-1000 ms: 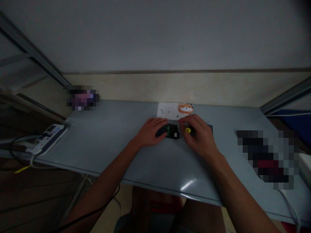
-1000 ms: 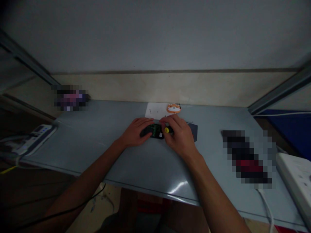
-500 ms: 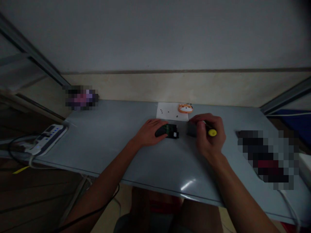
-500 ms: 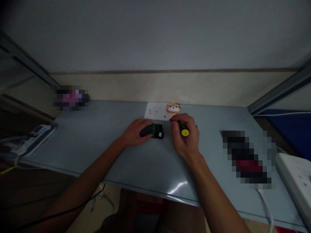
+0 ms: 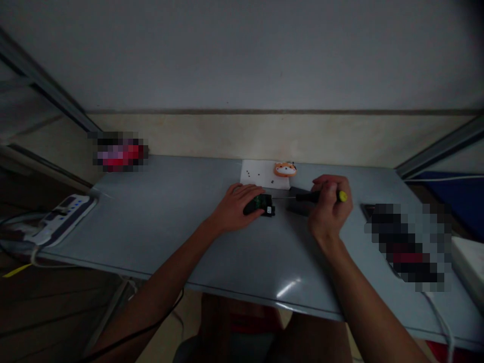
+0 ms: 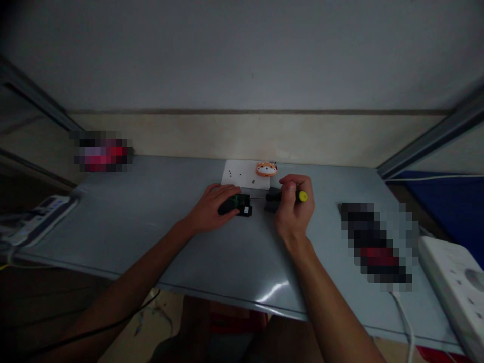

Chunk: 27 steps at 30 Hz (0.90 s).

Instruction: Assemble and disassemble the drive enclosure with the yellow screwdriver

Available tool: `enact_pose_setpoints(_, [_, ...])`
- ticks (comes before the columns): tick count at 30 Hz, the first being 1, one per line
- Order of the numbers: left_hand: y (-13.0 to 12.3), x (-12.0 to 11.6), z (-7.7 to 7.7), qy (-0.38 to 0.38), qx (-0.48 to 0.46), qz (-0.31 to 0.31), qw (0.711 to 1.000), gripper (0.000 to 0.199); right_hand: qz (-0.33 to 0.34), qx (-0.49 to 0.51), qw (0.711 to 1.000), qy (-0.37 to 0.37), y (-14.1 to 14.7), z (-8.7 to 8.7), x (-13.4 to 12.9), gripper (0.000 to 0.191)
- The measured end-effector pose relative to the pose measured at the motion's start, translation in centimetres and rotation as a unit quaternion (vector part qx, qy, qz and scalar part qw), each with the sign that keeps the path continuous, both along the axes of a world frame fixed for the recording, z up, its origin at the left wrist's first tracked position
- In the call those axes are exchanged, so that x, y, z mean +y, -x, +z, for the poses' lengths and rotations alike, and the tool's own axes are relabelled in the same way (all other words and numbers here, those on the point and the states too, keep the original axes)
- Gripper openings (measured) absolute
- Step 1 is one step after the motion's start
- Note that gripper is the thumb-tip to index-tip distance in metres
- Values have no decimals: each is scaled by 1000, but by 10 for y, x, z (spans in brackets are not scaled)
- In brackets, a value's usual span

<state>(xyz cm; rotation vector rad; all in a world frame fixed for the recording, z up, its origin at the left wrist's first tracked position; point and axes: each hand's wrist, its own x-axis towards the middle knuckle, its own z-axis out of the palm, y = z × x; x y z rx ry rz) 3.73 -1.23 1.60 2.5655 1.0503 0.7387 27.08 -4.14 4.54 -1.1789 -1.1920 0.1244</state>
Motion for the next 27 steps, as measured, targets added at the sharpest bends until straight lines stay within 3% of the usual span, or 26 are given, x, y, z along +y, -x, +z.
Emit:
enact_pose_setpoints(5, [-3, -1, -4, 19, 23, 7, 1000, 47, -25, 7, 1000, -8, 0, 2, 1, 39])
enact_pose_setpoints(27, [-1, 2, -11, 62, -11, 13, 998, 56, -10, -24, 1000, 8, 5, 3, -1, 35])
